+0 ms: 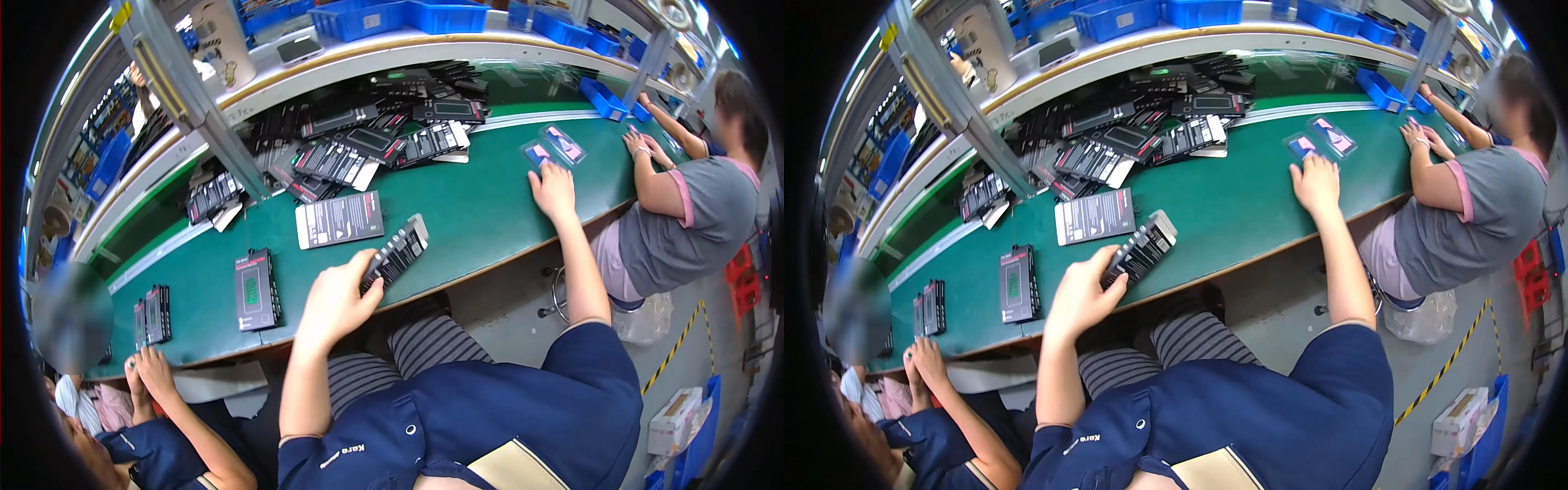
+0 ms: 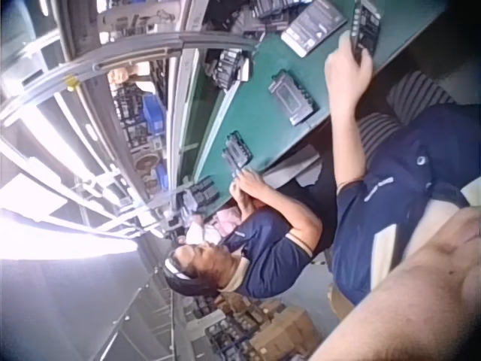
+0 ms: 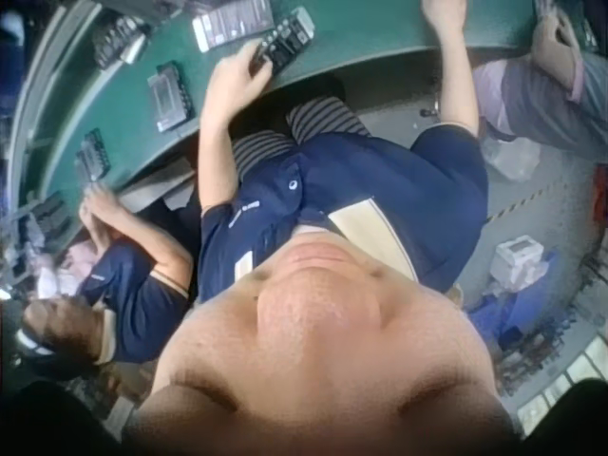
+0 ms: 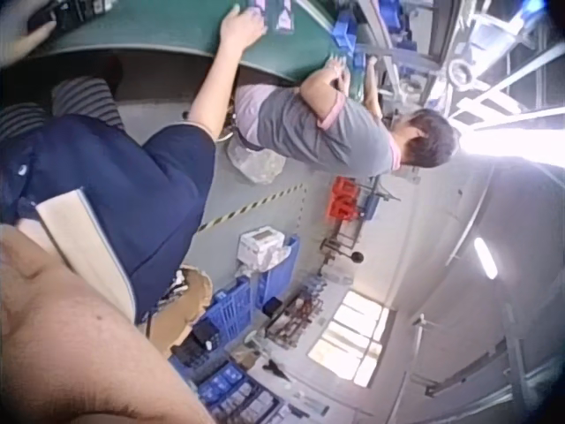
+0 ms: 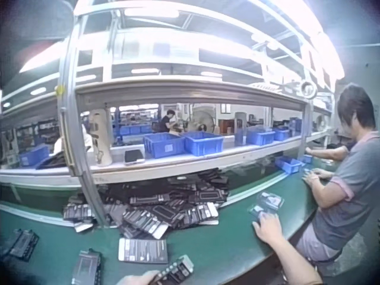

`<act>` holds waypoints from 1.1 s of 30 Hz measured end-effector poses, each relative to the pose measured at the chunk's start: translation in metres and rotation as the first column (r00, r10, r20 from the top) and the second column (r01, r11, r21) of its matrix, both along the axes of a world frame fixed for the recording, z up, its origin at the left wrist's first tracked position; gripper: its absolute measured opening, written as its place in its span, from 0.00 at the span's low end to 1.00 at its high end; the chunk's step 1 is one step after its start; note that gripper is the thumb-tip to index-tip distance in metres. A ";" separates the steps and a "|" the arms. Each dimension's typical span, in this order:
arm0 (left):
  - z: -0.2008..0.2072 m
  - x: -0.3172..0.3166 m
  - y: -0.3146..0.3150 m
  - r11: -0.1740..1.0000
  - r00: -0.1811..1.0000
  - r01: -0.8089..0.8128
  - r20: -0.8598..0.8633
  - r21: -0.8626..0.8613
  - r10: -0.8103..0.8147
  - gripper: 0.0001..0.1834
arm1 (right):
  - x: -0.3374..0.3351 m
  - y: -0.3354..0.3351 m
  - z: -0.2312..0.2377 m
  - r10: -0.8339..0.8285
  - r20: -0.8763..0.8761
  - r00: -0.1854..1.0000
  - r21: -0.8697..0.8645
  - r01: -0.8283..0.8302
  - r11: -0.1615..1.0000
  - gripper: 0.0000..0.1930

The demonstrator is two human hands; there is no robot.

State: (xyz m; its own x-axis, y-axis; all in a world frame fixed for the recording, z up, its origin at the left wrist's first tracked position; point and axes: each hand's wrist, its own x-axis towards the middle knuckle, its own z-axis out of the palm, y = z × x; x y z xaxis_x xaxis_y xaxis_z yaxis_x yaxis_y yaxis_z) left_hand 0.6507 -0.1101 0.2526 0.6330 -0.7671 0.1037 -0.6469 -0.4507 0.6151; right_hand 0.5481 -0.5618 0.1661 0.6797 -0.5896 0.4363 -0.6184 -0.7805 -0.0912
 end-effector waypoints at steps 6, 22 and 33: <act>-0.016 0.020 0.001 0.989 0.971 0.145 0.196 -0.029 -0.137 0.36 | -0.011 0.161 0.009 0.360 0.297 0.884 0.027 -0.385 0.923 0.16; -0.044 0.010 -0.029 0.985 0.963 0.163 0.209 0.061 -0.173 0.51 | -0.004 0.209 0.043 0.797 0.448 0.405 0.623 -0.781 0.046 0.27; -0.048 -0.002 -0.028 0.465 0.951 -0.287 -0.306 -0.837 0.036 0.26 | 0.053 0.310 0.063 -0.142 0.906 0.398 0.332 -0.879 -0.342 0.12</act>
State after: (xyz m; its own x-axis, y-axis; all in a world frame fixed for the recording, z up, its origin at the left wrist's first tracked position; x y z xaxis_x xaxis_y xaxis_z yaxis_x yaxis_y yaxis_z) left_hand 0.6489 -0.1380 0.2051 0.8341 -0.2428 0.4953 -0.4167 0.3112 0.8541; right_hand 0.6013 -0.2521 0.2289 0.9033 -0.3003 0.3063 0.4161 0.4398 -0.7959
